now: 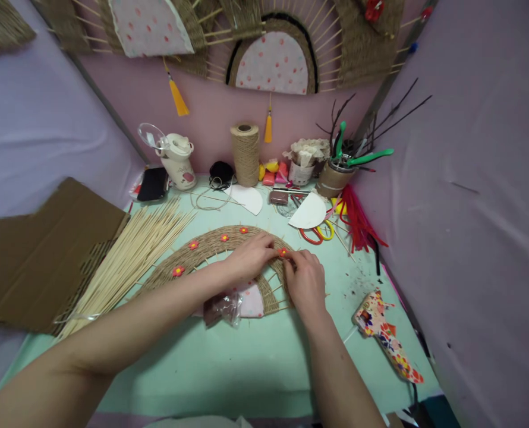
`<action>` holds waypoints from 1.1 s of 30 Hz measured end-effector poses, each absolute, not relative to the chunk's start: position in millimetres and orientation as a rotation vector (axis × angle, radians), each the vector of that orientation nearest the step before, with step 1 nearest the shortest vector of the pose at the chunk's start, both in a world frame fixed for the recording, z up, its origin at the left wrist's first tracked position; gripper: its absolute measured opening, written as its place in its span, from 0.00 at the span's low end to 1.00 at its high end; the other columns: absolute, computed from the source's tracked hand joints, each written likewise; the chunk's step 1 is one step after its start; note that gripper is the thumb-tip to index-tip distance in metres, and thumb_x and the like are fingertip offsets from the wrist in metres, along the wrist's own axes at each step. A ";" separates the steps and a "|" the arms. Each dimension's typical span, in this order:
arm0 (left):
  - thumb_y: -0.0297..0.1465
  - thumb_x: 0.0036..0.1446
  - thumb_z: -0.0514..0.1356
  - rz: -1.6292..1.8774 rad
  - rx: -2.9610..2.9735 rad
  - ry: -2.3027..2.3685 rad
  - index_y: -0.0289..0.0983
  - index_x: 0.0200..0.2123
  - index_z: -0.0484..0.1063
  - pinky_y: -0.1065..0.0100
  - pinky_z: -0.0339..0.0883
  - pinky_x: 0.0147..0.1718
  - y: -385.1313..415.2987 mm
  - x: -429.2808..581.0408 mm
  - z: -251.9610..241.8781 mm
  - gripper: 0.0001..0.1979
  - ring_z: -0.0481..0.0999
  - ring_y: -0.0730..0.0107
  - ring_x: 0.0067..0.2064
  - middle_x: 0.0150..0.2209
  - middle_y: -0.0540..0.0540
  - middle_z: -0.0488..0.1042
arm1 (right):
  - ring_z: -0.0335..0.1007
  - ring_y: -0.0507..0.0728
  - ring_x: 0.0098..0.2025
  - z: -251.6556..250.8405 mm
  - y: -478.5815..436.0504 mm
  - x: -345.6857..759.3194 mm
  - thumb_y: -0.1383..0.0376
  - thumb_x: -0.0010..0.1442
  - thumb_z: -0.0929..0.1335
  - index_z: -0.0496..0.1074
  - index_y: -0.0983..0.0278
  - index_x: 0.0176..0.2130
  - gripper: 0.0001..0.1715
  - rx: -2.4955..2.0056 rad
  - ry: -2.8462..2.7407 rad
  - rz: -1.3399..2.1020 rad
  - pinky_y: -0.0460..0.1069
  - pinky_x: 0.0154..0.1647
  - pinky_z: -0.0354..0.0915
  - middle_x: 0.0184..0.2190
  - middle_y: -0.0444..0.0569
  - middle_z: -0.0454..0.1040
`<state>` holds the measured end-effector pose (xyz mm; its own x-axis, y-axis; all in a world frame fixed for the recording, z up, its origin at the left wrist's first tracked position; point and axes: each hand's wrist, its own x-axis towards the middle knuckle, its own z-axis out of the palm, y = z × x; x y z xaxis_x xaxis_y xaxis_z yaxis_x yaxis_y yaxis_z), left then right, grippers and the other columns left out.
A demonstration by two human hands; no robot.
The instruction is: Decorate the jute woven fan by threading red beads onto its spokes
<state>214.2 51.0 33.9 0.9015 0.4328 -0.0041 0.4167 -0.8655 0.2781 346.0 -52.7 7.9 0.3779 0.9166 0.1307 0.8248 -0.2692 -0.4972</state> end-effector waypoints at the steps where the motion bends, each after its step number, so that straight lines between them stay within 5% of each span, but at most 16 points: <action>1: 0.32 0.66 0.49 0.093 2.789 0.644 0.38 0.49 0.76 0.62 0.61 0.45 50.6 213.7 33.9 0.17 0.64 0.60 0.47 0.41 0.41 0.70 | 0.63 0.58 0.42 8.1 -54.5 346.8 0.67 0.63 0.64 0.75 0.62 0.43 0.12 -2.142 -1.489 0.245 0.50 0.42 0.55 0.38 0.50 0.73; 33: 0.33 0.65 0.49 0.000 2.839 0.664 0.40 0.45 0.77 0.62 0.61 0.43 54.1 211.7 37.5 0.16 0.64 0.59 0.47 0.40 0.43 0.69 | 0.60 0.58 0.41 3.1 -61.4 344.7 0.69 0.60 0.65 0.79 0.61 0.44 0.15 -2.092 -1.579 0.212 0.51 0.42 0.58 0.37 0.52 0.70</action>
<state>211.7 54.1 37.5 0.8975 0.4381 -0.0510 0.4381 -0.8721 0.2181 344.7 -61.4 3.1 0.3132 0.9337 0.1738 0.8545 -0.1972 -0.4805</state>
